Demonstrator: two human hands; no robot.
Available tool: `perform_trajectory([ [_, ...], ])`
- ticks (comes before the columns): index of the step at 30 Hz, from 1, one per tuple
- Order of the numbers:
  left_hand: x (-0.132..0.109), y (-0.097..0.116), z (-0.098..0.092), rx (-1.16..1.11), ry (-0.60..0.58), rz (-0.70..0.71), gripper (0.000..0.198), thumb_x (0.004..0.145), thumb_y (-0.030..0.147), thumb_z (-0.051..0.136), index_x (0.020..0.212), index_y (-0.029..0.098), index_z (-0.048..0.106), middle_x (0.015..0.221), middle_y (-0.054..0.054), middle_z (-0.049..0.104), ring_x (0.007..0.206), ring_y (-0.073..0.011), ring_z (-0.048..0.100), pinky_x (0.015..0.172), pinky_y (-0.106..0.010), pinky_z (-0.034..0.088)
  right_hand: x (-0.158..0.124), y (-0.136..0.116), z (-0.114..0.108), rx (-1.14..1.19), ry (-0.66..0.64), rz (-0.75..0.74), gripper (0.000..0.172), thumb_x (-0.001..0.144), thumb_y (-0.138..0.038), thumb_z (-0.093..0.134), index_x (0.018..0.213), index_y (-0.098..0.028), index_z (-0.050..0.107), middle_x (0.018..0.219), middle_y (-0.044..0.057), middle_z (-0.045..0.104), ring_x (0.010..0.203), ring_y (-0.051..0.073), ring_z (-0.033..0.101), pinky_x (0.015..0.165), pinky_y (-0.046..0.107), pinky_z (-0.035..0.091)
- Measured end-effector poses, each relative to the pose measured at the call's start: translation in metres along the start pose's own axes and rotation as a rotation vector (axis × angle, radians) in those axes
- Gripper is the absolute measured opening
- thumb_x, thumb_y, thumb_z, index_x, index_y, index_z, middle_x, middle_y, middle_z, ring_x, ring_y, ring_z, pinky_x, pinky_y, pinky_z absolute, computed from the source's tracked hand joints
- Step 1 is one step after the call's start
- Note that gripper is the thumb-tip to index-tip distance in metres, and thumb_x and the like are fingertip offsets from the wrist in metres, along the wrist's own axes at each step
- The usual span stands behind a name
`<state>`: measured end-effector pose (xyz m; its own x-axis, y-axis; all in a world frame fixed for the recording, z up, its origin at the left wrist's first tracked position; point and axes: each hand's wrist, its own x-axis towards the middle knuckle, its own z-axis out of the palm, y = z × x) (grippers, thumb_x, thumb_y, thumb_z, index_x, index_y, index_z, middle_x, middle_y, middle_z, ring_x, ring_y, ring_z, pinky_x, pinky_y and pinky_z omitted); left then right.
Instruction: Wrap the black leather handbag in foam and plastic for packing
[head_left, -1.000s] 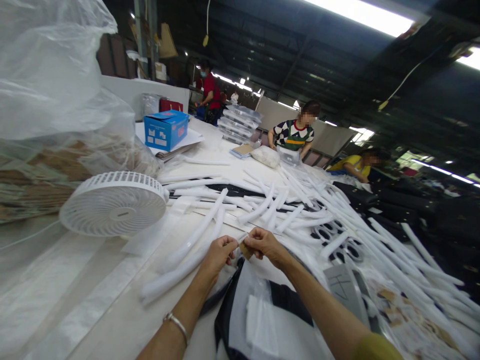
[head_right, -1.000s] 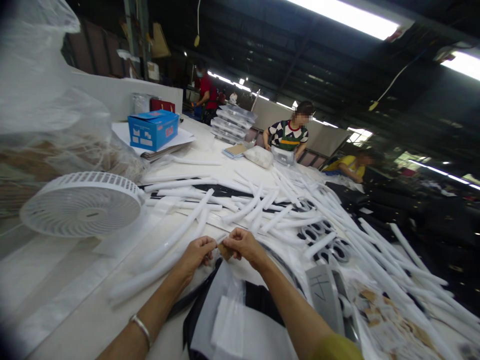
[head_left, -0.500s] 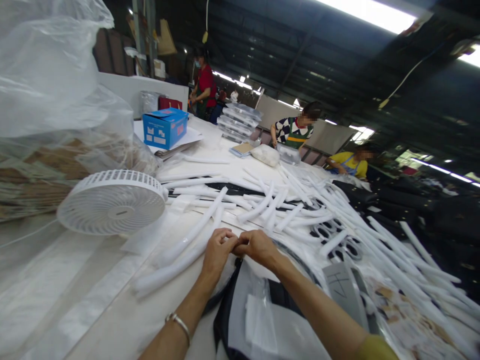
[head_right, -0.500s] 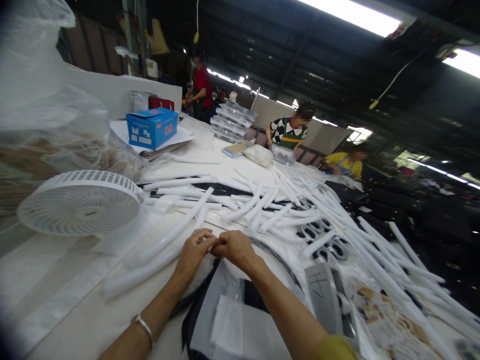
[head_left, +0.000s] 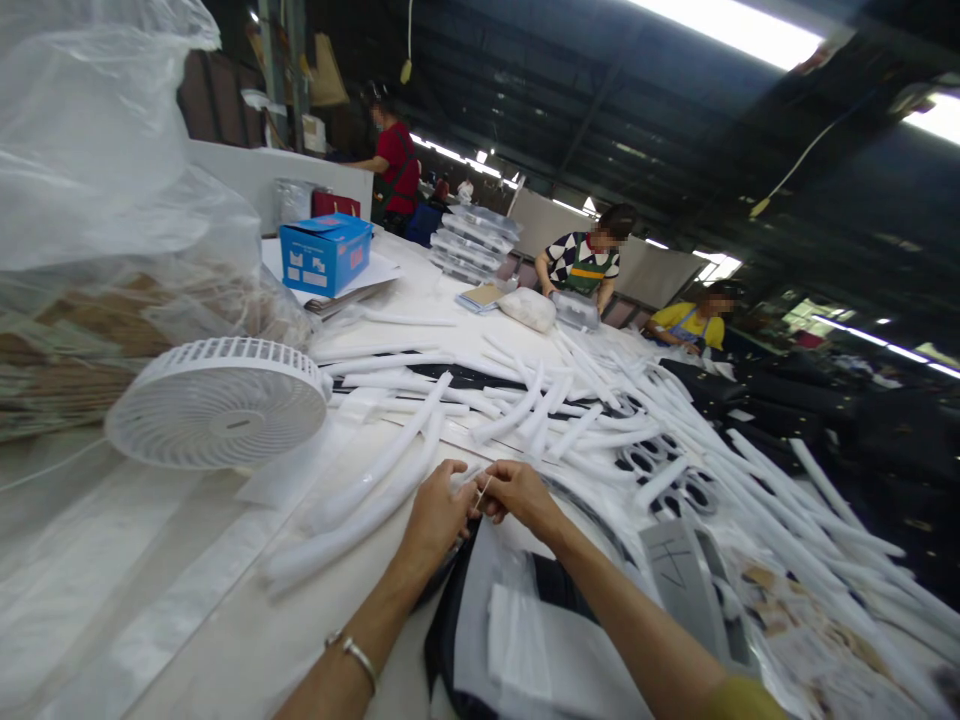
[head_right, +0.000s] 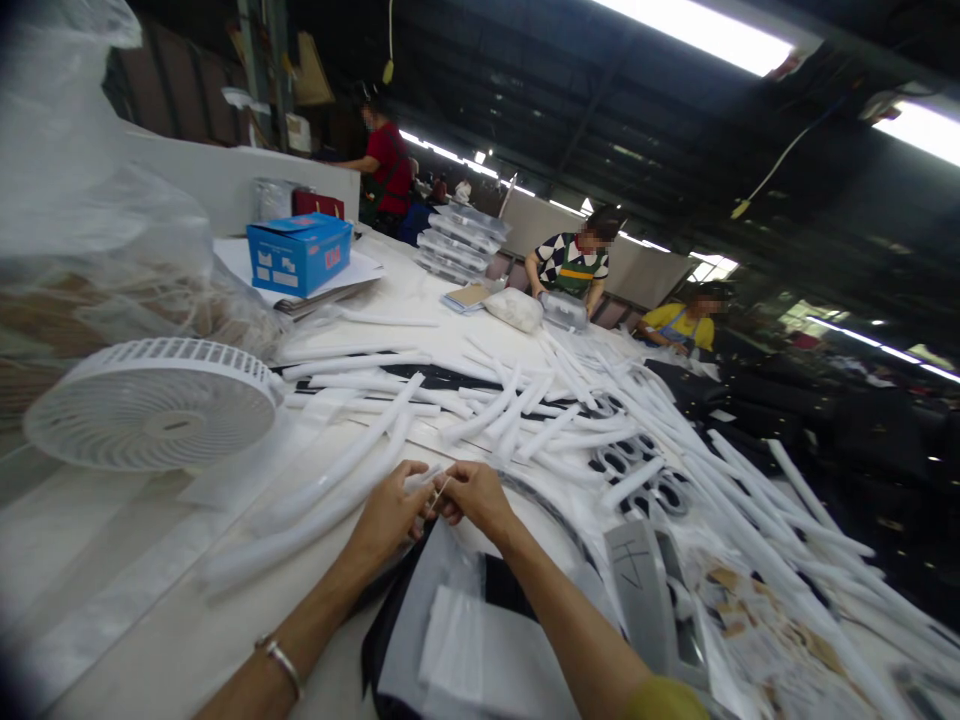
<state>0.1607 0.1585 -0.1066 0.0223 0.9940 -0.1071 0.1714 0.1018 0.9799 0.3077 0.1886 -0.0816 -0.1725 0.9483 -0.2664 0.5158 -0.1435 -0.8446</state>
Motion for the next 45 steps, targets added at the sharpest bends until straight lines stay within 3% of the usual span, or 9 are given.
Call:
perform_trajectory([
  [3, 0.005, -0.002, -0.005, 0.017, -0.059, -0.025, 0.019, 0.08, 0.03, 0.055, 0.087, 0.015, 0.063, 0.066, -0.003, 0.066, 0.054, -0.0169, 0.063, 0.045, -0.023, 0.046, -0.004, 0.0, 0.002, 0.029, 0.016, -0.033, 0.035, 0.08, -0.048, 0.057, 0.08, -0.015, 0.068, 0.059, 0.001, 0.066, 0.047, 0.011, 0.058, 0.041, 0.02, 0.047],
  [7, 0.007, 0.001, -0.017, 0.059, 0.037, 0.043, 0.008, 0.073, 0.024, 0.058, 0.076, 0.018, 0.063, 0.09, -0.005, 0.067, 0.079, -0.0177, 0.064, 0.068, -0.025, 0.05, -0.005, 0.008, 0.002, -0.001, 0.071, -0.082, 0.032, 0.08, -0.042, 0.056, 0.086, -0.016, 0.073, 0.071, 0.002, 0.068, 0.047, 0.009, 0.055, 0.036, 0.017, 0.036],
  [9, 0.008, 0.003, -0.025, 0.07, 0.085, 0.05, 0.007, 0.071, 0.024, 0.056, 0.072, 0.019, 0.061, 0.089, -0.004, 0.065, 0.083, -0.0182, 0.062, 0.072, -0.026, 0.049, -0.005, 0.014, 0.0, -0.021, 0.079, -0.087, 0.029, 0.078, -0.036, 0.057, 0.092, -0.017, 0.074, 0.076, 0.002, 0.068, 0.049, 0.01, 0.055, 0.037, 0.018, 0.038],
  [13, 0.01, 0.004, -0.036, 0.043, 0.109, 0.0, 0.014, 0.072, 0.031, 0.049, 0.068, 0.02, 0.056, 0.071, -0.001, 0.06, 0.067, -0.0172, 0.058, 0.058, -0.025, 0.048, -0.006, 0.019, -0.005, -0.081, 0.094, -0.105, 0.029, 0.078, -0.029, 0.057, 0.098, -0.018, 0.074, 0.083, 0.004, 0.07, 0.056, 0.012, 0.058, 0.048, 0.024, 0.046],
  [18, 0.009, 0.005, -0.036, -0.008, 0.102, -0.022, 0.016, 0.069, 0.036, 0.05, 0.065, 0.021, 0.051, 0.065, 0.001, 0.057, 0.064, -0.0167, 0.057, 0.055, -0.024, 0.048, -0.008, -0.004, -0.006, -0.2, 0.198, -0.199, 0.026, 0.079, -0.031, 0.062, 0.099, -0.019, 0.074, 0.098, 0.005, 0.071, 0.074, 0.016, 0.06, 0.075, 0.031, 0.048],
  [26, 0.01, 0.002, -0.039, 0.04, 0.05, -0.055, 0.013, 0.069, 0.033, 0.051, 0.066, 0.021, 0.051, 0.061, 0.002, 0.057, 0.061, -0.0163, 0.058, 0.052, -0.022, 0.044, -0.003, -0.027, 0.018, -0.251, 0.004, -0.163, 0.019, 0.072, -0.036, 0.071, 0.076, -0.018, 0.075, 0.067, 0.0, 0.072, 0.063, 0.015, 0.062, 0.059, 0.023, 0.043],
  [37, 0.008, 0.014, -0.049, 0.415, 0.217, -0.028, 0.02, 0.078, 0.031, 0.049, 0.06, 0.021, 0.048, 0.056, 0.003, 0.05, 0.06, -0.0148, 0.048, 0.054, -0.024, 0.03, -0.002, -0.015, 0.019, -0.289, 0.03, -0.102, 0.02, 0.063, -0.011, 0.061, 0.077, -0.017, 0.074, 0.072, 0.001, 0.071, 0.069, 0.015, 0.061, 0.062, 0.023, 0.043],
  [42, 0.004, 0.022, -0.062, 0.605, 0.329, -0.071, 0.02, 0.082, 0.033, 0.044, 0.066, 0.022, 0.05, 0.064, 0.0, 0.057, 0.064, -0.0176, 0.053, 0.057, -0.026, 0.03, -0.003, -0.017, 0.011, -0.232, -0.044, -0.065, 0.027, 0.07, -0.018, 0.061, 0.094, -0.018, 0.075, 0.075, 0.0, 0.072, 0.064, 0.013, 0.06, 0.059, 0.022, 0.044],
  [45, 0.001, 0.024, -0.063, 0.732, 0.273, -0.093, 0.02, 0.082, 0.033, 0.044, 0.07, 0.022, 0.055, 0.073, -0.006, 0.065, 0.071, -0.0225, 0.059, 0.057, -0.028, 0.031, 0.001, -0.017, 0.007, -0.235, -0.077, -0.055, 0.014, 0.068, -0.02, 0.067, 0.077, -0.019, 0.076, 0.067, -0.001, 0.07, 0.066, 0.014, 0.06, 0.062, 0.023, 0.044],
])
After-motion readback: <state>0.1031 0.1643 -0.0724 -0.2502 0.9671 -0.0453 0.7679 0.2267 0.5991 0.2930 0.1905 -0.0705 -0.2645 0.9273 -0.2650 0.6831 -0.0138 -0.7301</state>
